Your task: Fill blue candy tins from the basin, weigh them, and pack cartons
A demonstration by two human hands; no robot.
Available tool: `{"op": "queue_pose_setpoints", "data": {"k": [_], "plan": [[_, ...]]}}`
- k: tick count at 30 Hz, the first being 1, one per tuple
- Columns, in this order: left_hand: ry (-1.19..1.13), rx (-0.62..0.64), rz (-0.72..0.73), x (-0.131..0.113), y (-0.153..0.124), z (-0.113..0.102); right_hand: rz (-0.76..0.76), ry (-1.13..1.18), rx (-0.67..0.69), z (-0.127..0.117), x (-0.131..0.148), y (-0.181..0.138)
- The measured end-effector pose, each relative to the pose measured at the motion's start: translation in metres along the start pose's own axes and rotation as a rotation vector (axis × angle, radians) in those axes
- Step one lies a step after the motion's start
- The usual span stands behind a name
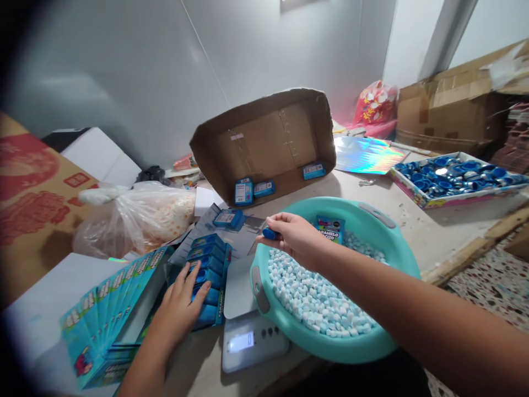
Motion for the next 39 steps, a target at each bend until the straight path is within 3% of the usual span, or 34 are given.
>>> {"op": "queue_pose_setpoints", "data": {"k": [14,21,27,31,35,39], "plan": [[-0.007,-0.035,0.029,-0.005,-0.002,0.001,-0.024,-0.009,0.02,-0.002,0.0,0.0],[-0.013,-0.069,0.113,-0.004,-0.001,0.0,-0.021,-0.024,0.027,-0.001,0.0,0.0],[-0.092,-0.074,0.056,-0.002,-0.002,0.001,-0.018,-0.015,0.032,-0.001,0.0,-0.001],[-0.223,0.007,0.053,0.015,0.003,-0.003,-0.012,-0.018,0.024,-0.001,0.001,-0.001],[-0.397,0.179,0.123,0.036,0.006,-0.016,-0.017,-0.018,0.022,-0.001,0.002,-0.002],[-0.442,0.299,0.136,0.04,0.003,-0.028,-0.019,-0.017,0.025,0.0,0.003,-0.003]]}}
Point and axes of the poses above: each hand's wrist, its own y-axis towards the middle knuckle, its own z-axis out of the palm, x = y × z, the point moved 2 cm from there along y, towards the middle knuckle, and after that the axes turned 5 degrees about -y, right-handed, at the moved point
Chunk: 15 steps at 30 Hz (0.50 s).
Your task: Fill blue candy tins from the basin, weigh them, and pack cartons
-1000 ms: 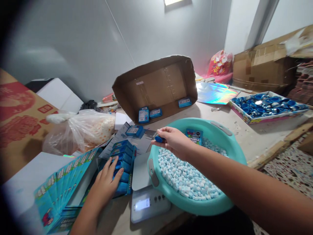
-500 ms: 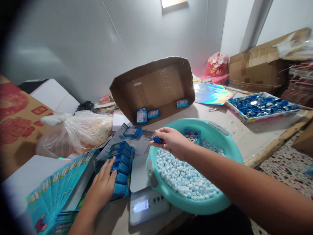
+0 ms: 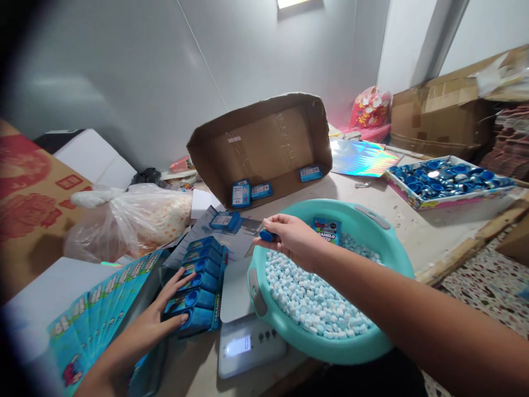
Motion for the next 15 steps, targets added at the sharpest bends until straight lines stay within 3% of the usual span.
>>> {"op": "queue_pose_setpoints", "data": {"k": [8,15], "plan": [[-0.044,-0.029,-0.056,-0.008,0.0,0.002,0.025,-0.017,0.003,0.001,0.001,-0.002],[0.091,0.007,-0.063,-0.014,-0.004,-0.002,0.02,-0.029,0.024,0.0,0.0,-0.001]]}}
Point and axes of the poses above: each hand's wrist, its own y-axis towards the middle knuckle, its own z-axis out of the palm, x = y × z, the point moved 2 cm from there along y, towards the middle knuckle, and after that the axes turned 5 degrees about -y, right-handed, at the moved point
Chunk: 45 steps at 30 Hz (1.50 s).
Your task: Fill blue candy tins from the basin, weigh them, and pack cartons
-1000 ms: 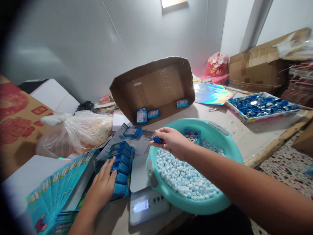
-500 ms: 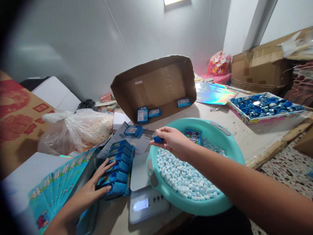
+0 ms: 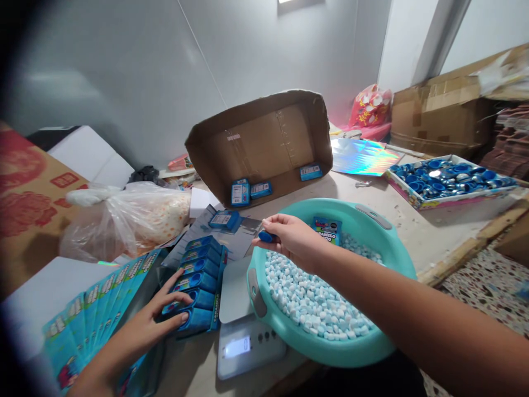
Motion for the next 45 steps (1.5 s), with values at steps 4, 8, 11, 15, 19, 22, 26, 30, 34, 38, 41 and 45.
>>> {"op": "queue_pose_setpoints", "data": {"k": [4,8,11,15,19,22,26,30,34,38,41,45], "plan": [[-0.011,-0.063,0.029,-0.003,0.001,0.0,-0.016,0.007,0.008,-0.001,0.0,0.001],[0.019,-0.123,0.064,-0.004,0.003,0.008,-0.029,0.005,0.009,-0.002,0.001,0.001],[0.09,-0.158,0.063,-0.003,0.008,0.01,-0.029,-0.009,0.023,-0.001,0.0,0.001],[0.248,-0.262,0.098,-0.014,0.022,0.002,-0.022,-0.021,0.04,-0.001,-0.002,0.002],[0.43,-0.4,0.116,-0.034,0.038,0.002,-0.017,-0.022,0.021,-0.002,-0.002,0.004],[0.505,-0.394,0.085,-0.044,0.049,0.007,-0.031,-0.029,0.012,-0.002,-0.001,0.003],[0.539,-0.399,0.117,-0.049,0.063,0.003,-0.04,-0.044,0.007,-0.001,0.0,0.002],[0.569,-0.404,0.107,-0.049,0.08,-0.004,-0.026,-0.061,0.003,0.0,0.0,0.002],[0.59,-0.354,0.101,-0.047,0.094,-0.013,-0.024,-0.067,0.006,-0.001,0.0,0.003],[0.603,-0.389,0.113,-0.049,0.109,-0.023,-0.031,-0.061,0.004,-0.001,0.001,0.003],[0.61,-0.35,0.102,-0.051,0.12,-0.023,-0.031,-0.06,0.014,0.0,0.001,0.003],[0.619,-0.43,0.062,-0.041,0.099,-0.03,-0.04,-0.072,0.02,0.0,0.002,0.002]]}}
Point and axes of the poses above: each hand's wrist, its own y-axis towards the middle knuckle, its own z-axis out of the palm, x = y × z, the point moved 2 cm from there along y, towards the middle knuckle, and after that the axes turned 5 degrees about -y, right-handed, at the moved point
